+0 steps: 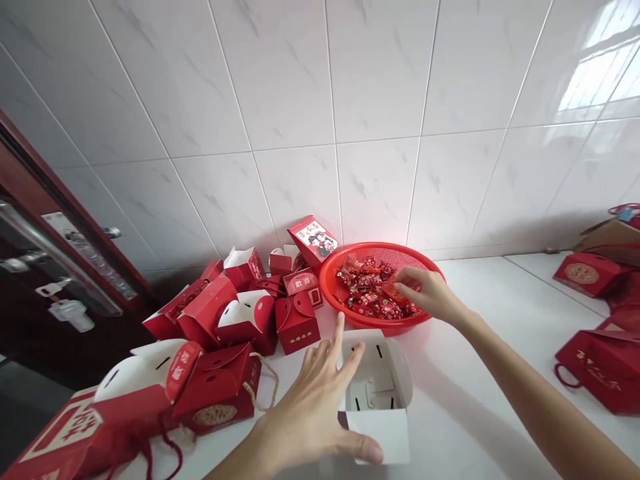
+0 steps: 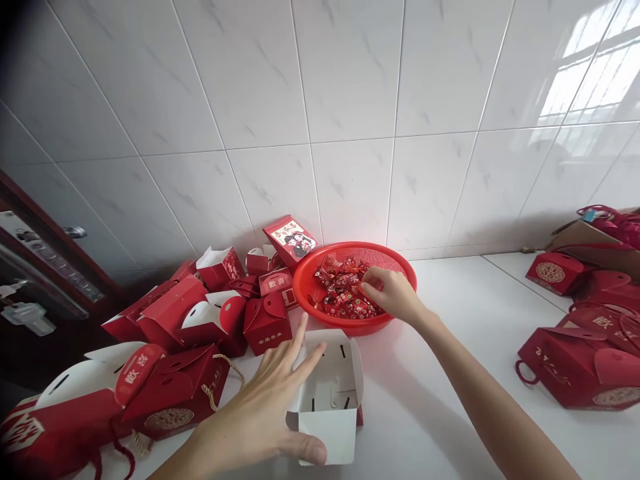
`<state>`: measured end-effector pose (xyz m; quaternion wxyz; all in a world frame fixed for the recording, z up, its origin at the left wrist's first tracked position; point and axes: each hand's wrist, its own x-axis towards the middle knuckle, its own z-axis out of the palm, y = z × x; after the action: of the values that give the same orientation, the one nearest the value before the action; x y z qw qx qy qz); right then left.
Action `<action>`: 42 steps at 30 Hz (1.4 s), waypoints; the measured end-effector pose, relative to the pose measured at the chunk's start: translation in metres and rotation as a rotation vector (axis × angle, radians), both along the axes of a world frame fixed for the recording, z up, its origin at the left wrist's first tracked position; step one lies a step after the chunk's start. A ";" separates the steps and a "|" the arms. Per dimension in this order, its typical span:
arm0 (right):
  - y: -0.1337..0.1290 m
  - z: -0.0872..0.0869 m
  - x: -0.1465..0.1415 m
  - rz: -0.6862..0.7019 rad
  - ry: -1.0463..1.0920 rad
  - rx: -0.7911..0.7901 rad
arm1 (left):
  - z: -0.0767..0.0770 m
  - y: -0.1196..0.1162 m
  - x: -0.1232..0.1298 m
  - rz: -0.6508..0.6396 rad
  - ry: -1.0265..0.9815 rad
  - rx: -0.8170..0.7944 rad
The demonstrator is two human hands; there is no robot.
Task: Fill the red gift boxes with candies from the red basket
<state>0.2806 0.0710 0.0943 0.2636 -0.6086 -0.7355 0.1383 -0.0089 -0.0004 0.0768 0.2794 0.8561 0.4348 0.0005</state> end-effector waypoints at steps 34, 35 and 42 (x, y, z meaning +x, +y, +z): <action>0.050 -0.016 -0.020 -0.200 -0.044 0.004 | 0.042 0.119 0.058 -0.048 -0.088 0.158; 0.051 -0.016 -0.016 -0.215 -0.013 0.016 | 0.042 0.129 0.067 -0.105 -0.022 0.103; 0.058 -0.019 0.011 -0.303 0.169 0.072 | 0.020 0.169 0.116 -0.280 0.191 -0.040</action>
<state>0.2920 0.1285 0.0750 0.3637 -0.6889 -0.6151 0.1213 0.1074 0.1686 0.0969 0.2509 0.8987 0.3359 -0.1283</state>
